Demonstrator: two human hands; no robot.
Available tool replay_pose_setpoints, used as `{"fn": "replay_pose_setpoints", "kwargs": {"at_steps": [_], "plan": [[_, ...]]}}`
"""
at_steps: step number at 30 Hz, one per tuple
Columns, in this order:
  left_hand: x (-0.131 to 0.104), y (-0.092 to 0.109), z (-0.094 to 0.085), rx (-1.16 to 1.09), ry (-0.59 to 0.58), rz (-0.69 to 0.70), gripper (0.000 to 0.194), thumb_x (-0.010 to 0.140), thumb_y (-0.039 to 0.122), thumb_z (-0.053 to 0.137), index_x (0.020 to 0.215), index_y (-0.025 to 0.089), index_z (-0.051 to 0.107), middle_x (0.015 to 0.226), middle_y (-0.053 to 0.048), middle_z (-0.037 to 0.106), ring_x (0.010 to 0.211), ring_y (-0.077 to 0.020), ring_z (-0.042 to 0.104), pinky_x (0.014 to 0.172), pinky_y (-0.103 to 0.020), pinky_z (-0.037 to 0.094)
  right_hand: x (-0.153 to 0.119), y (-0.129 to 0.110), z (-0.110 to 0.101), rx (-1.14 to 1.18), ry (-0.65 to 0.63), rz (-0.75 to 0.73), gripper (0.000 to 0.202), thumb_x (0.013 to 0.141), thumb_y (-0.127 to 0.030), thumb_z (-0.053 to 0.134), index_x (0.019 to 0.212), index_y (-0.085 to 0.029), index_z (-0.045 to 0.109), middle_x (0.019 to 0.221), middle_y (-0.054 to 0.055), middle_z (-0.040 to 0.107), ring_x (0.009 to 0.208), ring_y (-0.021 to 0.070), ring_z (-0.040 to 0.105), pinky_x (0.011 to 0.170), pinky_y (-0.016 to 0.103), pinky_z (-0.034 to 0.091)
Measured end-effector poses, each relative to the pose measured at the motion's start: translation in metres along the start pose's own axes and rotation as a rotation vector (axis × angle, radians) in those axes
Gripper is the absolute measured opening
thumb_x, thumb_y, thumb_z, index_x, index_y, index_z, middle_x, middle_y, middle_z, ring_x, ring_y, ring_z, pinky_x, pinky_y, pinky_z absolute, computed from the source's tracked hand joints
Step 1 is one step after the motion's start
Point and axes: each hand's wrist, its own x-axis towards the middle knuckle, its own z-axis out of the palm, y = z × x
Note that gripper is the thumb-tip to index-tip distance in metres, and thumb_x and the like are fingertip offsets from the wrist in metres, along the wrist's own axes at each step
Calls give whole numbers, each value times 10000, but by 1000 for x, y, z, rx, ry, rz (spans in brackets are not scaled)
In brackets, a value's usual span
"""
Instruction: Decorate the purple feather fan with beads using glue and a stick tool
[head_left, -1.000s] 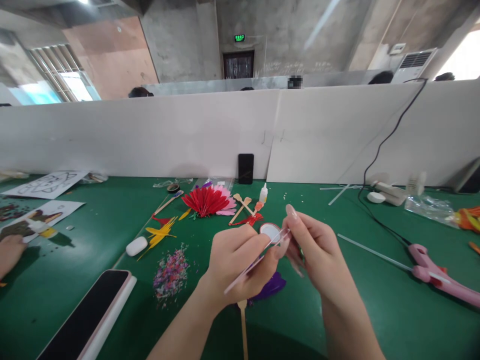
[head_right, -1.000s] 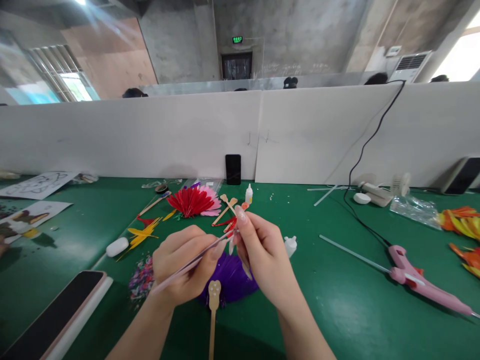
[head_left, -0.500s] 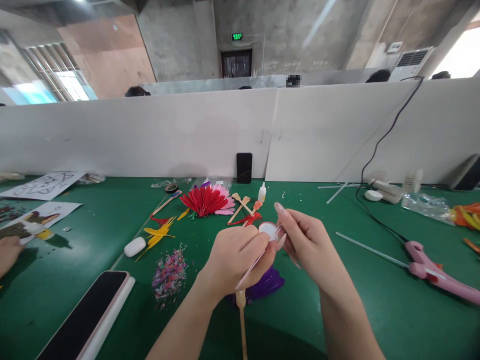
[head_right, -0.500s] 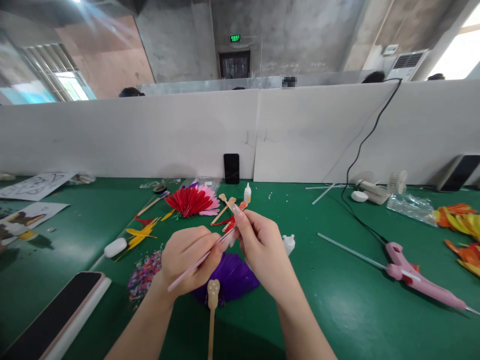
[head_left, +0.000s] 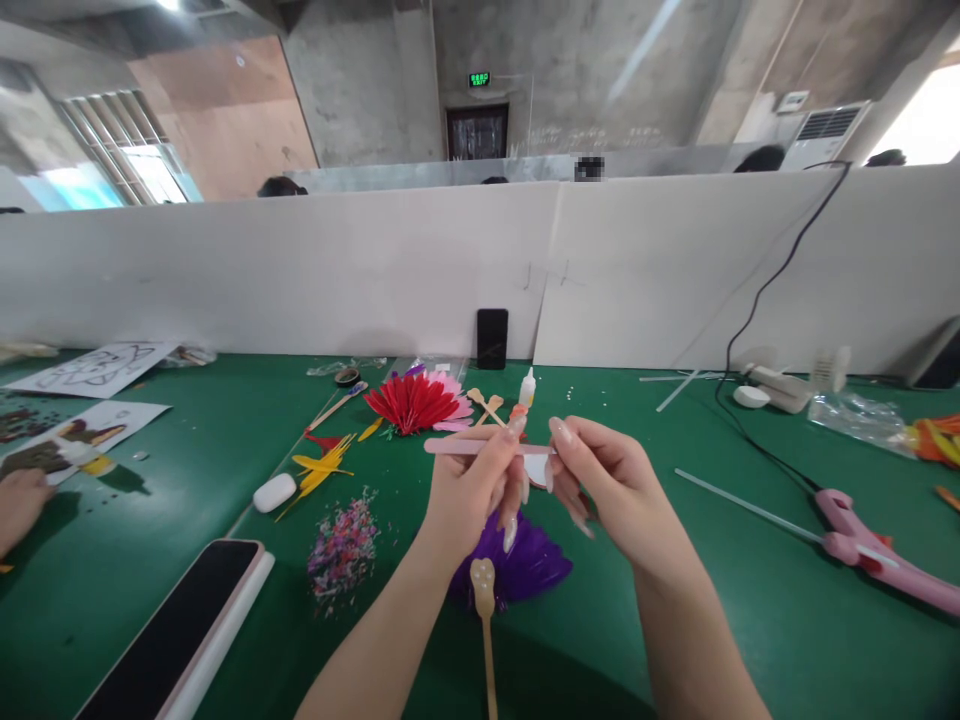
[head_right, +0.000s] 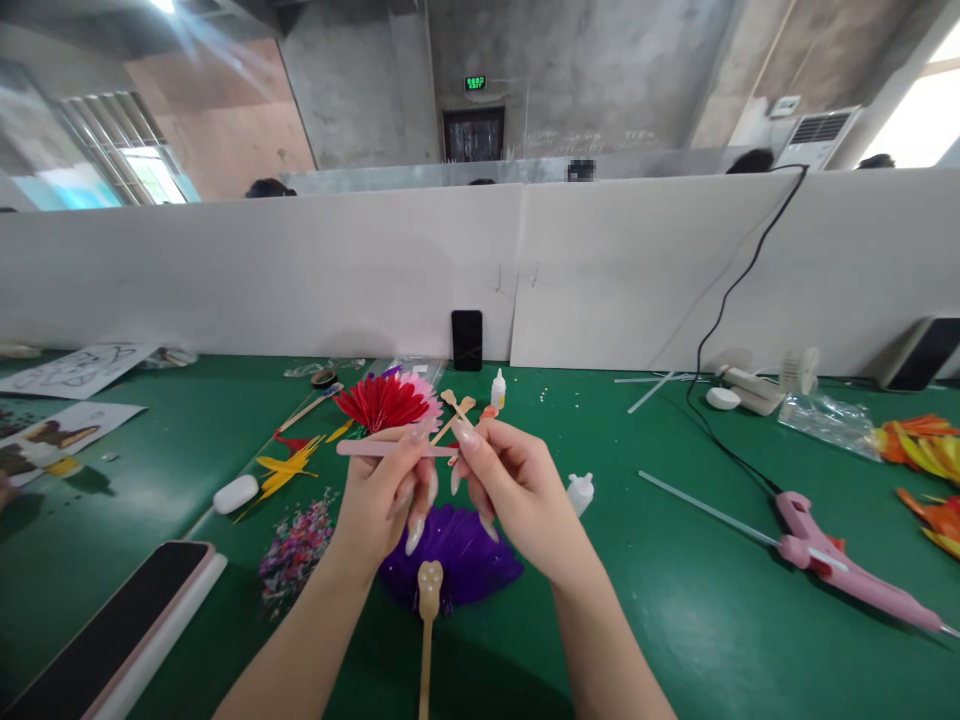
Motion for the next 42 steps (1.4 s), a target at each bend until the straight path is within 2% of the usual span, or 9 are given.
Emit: {"fn": "replay_pose_setpoints", "kwargs": {"at_steps": [3, 6, 10, 16, 22, 26, 29, 36, 42], "plan": [[5, -7, -1, -176, 5, -93, 368, 770, 361, 602, 493, 147, 486, 303, 96, 254, 234, -33, 349, 276, -143, 242, 3, 2, 1, -1, 87, -15, 373, 845, -397, 552, 551, -170, 510, 378, -88, 309, 330, 27, 228, 342, 189, 146], [9, -11, 0, -367, 37, -270, 331, 752, 292, 609, 488, 128, 494, 309, 96, 287, 216, -13, 313, 276, -126, 245, 7, 5, 2, 20, 150, -48, 392, 827, -387, 580, 511, -165, 508, 372, -84, 298, 343, 27, 207, 355, 201, 120], [12, -14, 3, -651, -1, -495, 332, 783, 227, 550, 478, 117, 480, 307, 99, 260, 191, -8, 255, 236, -129, 177, 11, 12, 4, 193, 119, 5, 405, 814, -432, 576, 516, -175, 478, 357, -98, 269, 318, 23, 168, 336, 191, 120], [14, -18, 3, -826, -1, -504, 381, 868, 172, 405, 498, 106, 467, 373, 82, 310, 206, 9, 232, 225, -126, 162, 16, 22, 6, 317, 98, 10, 372, 809, -428, 581, 556, -177, 474, 348, -108, 281, 297, 18, 131, 295, 172, 107], [15, -2, -4, -665, 12, -353, 361, 851, 206, 465, 501, 118, 448, 427, 75, 351, 238, 21, 220, 245, -128, 144, 23, 24, 6, 438, 48, 26, 374, 790, -413, 595, 523, -175, 482, 338, -104, 277, 290, 26, 172, 314, 184, 141], [15, 1, -8, -364, 120, -178, 378, 801, 278, 567, 472, 126, 459, 371, 84, 315, 242, 7, 287, 289, -138, 226, 25, 27, 7, 445, 27, 54, 402, 807, -427, 567, 507, -171, 489, 329, -99, 277, 287, 27, 206, 319, 182, 152], [13, -2, -11, -96, 135, 15, 352, 798, 341, 578, 517, 142, 504, 359, 84, 308, 263, -21, 340, 294, -159, 210, 25, 28, 7, 401, 37, 47, 387, 822, -413, 556, 528, -170, 493, 341, -97, 299, 287, 26, 220, 317, 177, 152], [11, 8, -21, 702, -65, 489, 255, 853, 253, 505, 632, 152, 582, 491, 28, 500, 452, -65, 465, 455, -197, 367, 22, 23, 3, 222, 49, 68, 429, 841, -498, 498, 553, -183, 458, 330, -102, 295, 280, 31, 223, 313, 174, 172], [14, 7, -22, 931, -146, 698, 185, 861, 224, 494, 721, 160, 596, 577, 10, 550, 574, -94, 485, 561, -220, 407, 24, 24, 0, 165, 51, 83, 447, 843, -519, 487, 548, -185, 454, 334, -111, 276, 281, 29, 208, 311, 170, 161]]}}
